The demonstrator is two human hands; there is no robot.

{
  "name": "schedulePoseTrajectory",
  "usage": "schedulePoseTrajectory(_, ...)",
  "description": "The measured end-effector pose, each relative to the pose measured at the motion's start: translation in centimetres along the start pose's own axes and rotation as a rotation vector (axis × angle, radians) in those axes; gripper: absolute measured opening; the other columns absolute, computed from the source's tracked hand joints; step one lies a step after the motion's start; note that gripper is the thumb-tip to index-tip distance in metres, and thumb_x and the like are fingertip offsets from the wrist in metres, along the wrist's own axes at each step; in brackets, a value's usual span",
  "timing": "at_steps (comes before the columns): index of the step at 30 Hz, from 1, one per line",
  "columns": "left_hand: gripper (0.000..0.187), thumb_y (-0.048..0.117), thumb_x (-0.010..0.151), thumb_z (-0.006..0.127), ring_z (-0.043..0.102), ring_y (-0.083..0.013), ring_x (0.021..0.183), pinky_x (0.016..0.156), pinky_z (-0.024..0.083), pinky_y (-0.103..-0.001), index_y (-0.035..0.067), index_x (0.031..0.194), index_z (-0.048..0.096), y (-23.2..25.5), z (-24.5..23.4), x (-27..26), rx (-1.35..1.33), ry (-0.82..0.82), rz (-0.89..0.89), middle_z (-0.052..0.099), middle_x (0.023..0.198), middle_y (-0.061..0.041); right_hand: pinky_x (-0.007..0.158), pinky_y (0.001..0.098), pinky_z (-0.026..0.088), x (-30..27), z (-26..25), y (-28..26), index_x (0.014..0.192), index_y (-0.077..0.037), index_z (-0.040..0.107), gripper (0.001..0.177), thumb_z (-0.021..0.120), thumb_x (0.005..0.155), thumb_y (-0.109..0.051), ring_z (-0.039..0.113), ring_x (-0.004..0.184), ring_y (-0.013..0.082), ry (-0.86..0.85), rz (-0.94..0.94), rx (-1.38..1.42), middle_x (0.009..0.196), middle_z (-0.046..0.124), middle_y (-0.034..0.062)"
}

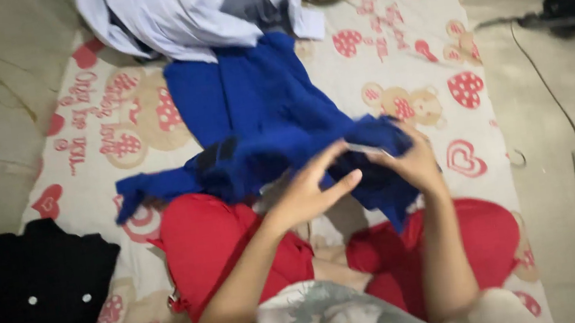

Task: The person folds a blue long-sleeved shirt on a patterned mat. They smooth the fabric, fold the sleeves and sides inward, fold the shirt in half, then fold it again into a compact rectangle and button the collar.

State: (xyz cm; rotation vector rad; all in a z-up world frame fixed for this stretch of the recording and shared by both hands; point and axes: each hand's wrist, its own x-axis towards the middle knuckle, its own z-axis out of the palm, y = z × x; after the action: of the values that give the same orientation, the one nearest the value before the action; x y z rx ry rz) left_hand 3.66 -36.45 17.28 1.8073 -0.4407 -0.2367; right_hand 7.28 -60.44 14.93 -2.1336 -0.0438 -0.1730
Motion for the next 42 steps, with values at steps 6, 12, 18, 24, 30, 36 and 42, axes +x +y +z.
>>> schedulePoseTrajectory(6, 0.070, 0.037, 0.097, 0.066, 0.038, -0.0449, 0.145, 0.099, 0.033, -0.083, 0.033, 0.160, 0.036, -4.0, 4.7, 1.5, 0.636, 0.496, 0.007, 0.042, 0.151, -0.022, 0.095, 0.0442, 0.051, 0.1, 3.3, -0.4, 0.111, -0.006, 0.068, 0.048, 0.098, 0.074, -0.009, 0.068, 0.105, 0.0373, 0.487, -0.400, 0.030, 0.109, 0.070, 0.0138)
schedulePoseTrajectory(12, 0.045, 0.043, 0.091, 0.070, 0.053, -0.0418, 0.128, 0.086, 0.049, -0.073, 0.033, 0.133, 0.062, -5.3, 2.1, 1.7, 0.817, 0.727, 0.084, 0.057, 0.129, -0.015, 0.104, 0.0457, 0.046, -1.3, -2.6, -4.9, 0.118, -0.009, 0.072, 0.046, 0.076, 0.077, 0.012, 0.059, 0.119, 0.0361, 0.490, -0.599, 0.066, 0.122, 0.058, 0.0148)
schedulePoseTrajectory(18, 0.039, 0.025, 0.081, 0.080, 0.059, -0.0373, 0.112, 0.083, 0.055, -0.058, 0.021, 0.117, 0.065, -10.0, -2.4, 3.6, 0.851, 0.942, 0.373, 0.060, 0.113, -0.010, 0.099, 0.0442, 0.053, -2.8, -5.5, -8.1, 0.121, -0.005, 0.068, 0.050, 0.073, 0.072, 0.005, 0.057, 0.131, 0.0414, 0.470, -0.628, 0.137, 0.139, 0.053, 0.0270)
schedulePoseTrajectory(24, 0.036, 0.008, 0.072, 0.089, 0.065, -0.0327, 0.097, 0.081, 0.060, -0.043, 0.009, 0.101, 0.068, -15.2, -0.9, 8.0, 0.860, 1.141, 0.599, 0.064, 0.097, -0.006, 0.101, 0.0510, 0.048, 1.0, 2.9, -1.4, 0.094, -0.008, 0.065, 0.035, 0.085, 0.072, 0.010, 0.068, 0.096, 0.0391, 0.685, -0.651, 0.024, 0.096, 0.066, 0.0140)
schedulePoseTrajectory(30, 0.043, -0.012, 0.071, 0.068, 0.063, -0.0264, 0.092, 0.078, 0.057, -0.038, 0.010, 0.108, 0.065, -18.3, 0.0, 6.7, 0.670, 0.829, 0.394, 0.053, 0.096, -0.003, 0.092, 0.0494, 0.055, -2.1, 9.7, 2.3, 0.103, -0.010, 0.070, 0.032, 0.089, 0.078, -0.015, 0.068, 0.107, 0.0393, 0.343, -0.389, -0.043, 0.113, 0.066, 0.0149)
schedulePoseTrajectory(36, 0.065, 0.024, 0.054, 0.088, 0.059, -0.0399, 0.100, 0.089, 0.053, -0.049, 0.007, 0.109, 0.059, -16.4, 1.5, 6.6, 0.773, 0.936, 0.185, 0.048, 0.110, -0.016, 0.087, 0.0458, 0.045, -2.7, 11.2, 0.7, 0.082, -0.015, 0.068, 0.015, 0.080, 0.087, -0.022, 0.053, 0.109, 0.0370, 0.460, -0.501, -0.396, 0.113, 0.056, 0.0091)
schedulePoseTrajectory(42, 0.087, 0.003, 0.047, 0.082, 0.033, -0.0492, 0.140, 0.110, 0.033, -0.062, 0.018, 0.129, 0.055, -11.9, -4.1, 7.5, 1.014, 1.065, -0.013, 0.031, 0.149, -0.020, 0.094, 0.0514, 0.047, -1.5, 8.6, 2.6, 0.078, -0.009, 0.074, 0.011, 0.075, 0.088, -0.013, 0.053, 0.117, 0.0426, 0.281, -0.401, -0.308, 0.118, 0.063, 0.0106)
